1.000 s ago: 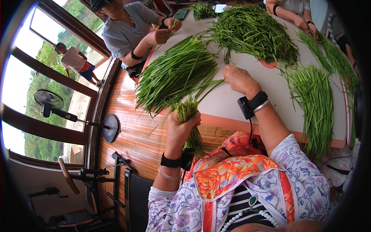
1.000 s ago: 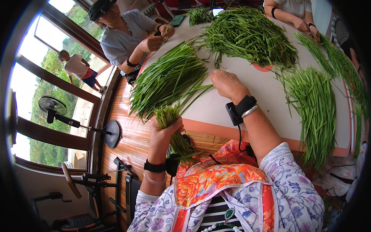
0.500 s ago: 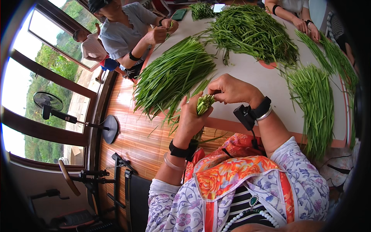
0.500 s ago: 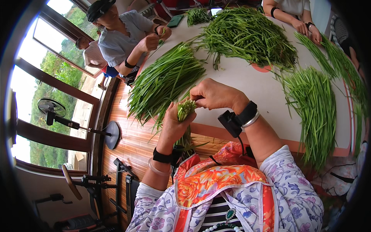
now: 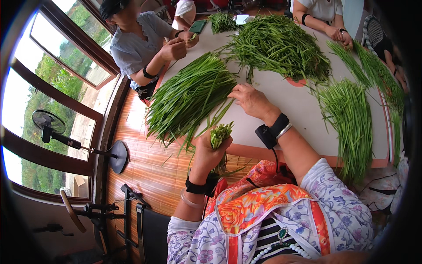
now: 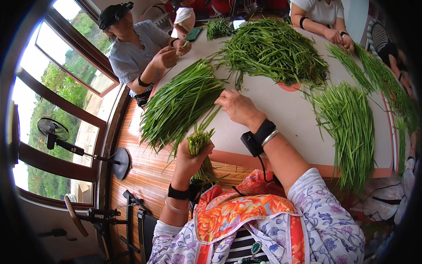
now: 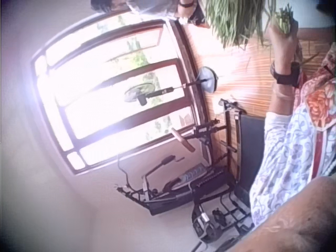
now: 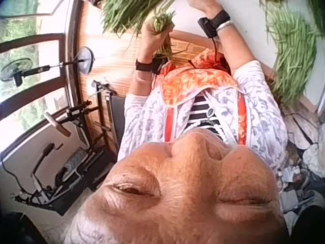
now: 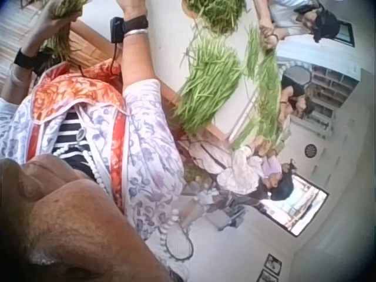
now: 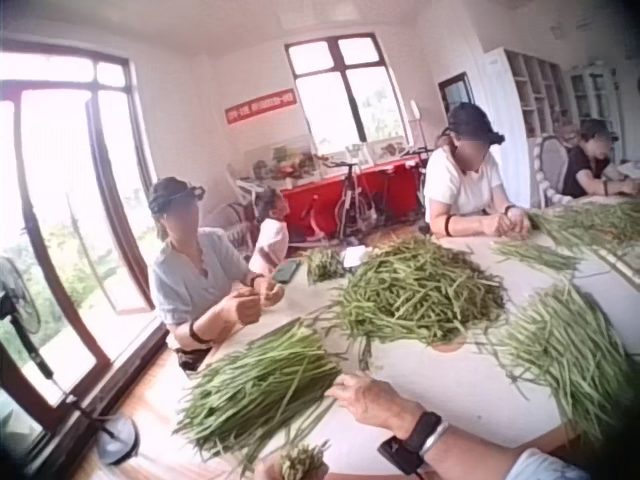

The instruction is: The person sorts through a pile of chives by hand, picking out individual blades and placing them into a bundle. After finishing the bundle, the person stands up, walks across the room, and picks up a small brown purse from a piece of exercise equipment.

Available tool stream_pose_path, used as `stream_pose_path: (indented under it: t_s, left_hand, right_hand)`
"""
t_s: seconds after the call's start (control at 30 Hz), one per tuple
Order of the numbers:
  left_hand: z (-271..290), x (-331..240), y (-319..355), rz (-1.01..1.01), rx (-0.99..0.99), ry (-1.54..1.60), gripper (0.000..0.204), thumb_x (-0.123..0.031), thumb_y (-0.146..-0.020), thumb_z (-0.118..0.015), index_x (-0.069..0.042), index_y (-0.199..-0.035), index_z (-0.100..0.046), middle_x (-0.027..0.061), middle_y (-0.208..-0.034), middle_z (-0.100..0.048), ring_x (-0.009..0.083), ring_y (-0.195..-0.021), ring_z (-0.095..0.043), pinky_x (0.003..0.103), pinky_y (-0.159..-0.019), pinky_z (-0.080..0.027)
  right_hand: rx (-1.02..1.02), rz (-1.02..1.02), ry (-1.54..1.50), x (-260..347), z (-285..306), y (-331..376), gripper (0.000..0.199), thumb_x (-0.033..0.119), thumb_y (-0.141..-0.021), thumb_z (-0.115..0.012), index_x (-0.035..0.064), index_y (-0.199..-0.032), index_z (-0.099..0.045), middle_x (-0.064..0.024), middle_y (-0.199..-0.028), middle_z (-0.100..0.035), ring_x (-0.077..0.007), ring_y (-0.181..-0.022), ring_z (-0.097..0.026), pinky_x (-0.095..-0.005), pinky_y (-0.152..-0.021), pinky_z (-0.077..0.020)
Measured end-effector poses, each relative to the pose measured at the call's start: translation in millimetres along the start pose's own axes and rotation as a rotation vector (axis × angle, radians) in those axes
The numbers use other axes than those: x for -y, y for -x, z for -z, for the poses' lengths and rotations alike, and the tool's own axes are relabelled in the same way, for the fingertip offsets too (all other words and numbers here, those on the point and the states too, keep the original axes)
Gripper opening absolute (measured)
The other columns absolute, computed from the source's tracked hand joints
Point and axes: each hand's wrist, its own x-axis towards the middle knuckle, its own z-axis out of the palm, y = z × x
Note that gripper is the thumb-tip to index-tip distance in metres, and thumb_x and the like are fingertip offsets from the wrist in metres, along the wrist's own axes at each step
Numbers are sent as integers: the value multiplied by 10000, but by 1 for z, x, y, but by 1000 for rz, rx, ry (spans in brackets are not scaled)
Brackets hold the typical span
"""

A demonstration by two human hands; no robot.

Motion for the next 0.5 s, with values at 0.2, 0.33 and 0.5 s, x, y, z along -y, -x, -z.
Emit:
stream_pose_path:
  t_s: [0.2,0.33,0.5]
  left_hand:
    - [2,0,8,37,0,76,104,-8,-833,-725,-10,-887,-636,21,-770,-618,95,-697,-560,266,-644,-465]
    - [6,1,9,101,-45,187,91,8,-826,-724,-8,-865,-643,15,-741,-642,84,-671,-591,249,-630,-491]
    - [7,-2,3,176,-134,384,45,1,-838,-687,-8,-848,-644,19,-738,-646,103,-666,-627,249,-609,-503]
  right_hand:
    - [-62,-27,26,-9,0,-1,112,111,-816,-711,81,-904,-648,-69,-983,-580,-280,-1023,-592,-392,-838,-533]
    - [-16,-133,0,-10,7,3,114,115,-818,-712,60,-876,-630,-95,-936,-599,-316,-925,-623,-421,-780,-533]
    - [-111,-139,-124,-20,29,6,141,123,-831,-711,17,-824,-619,-142,-813,-653,-339,-782,-640,-431,-688,-512]
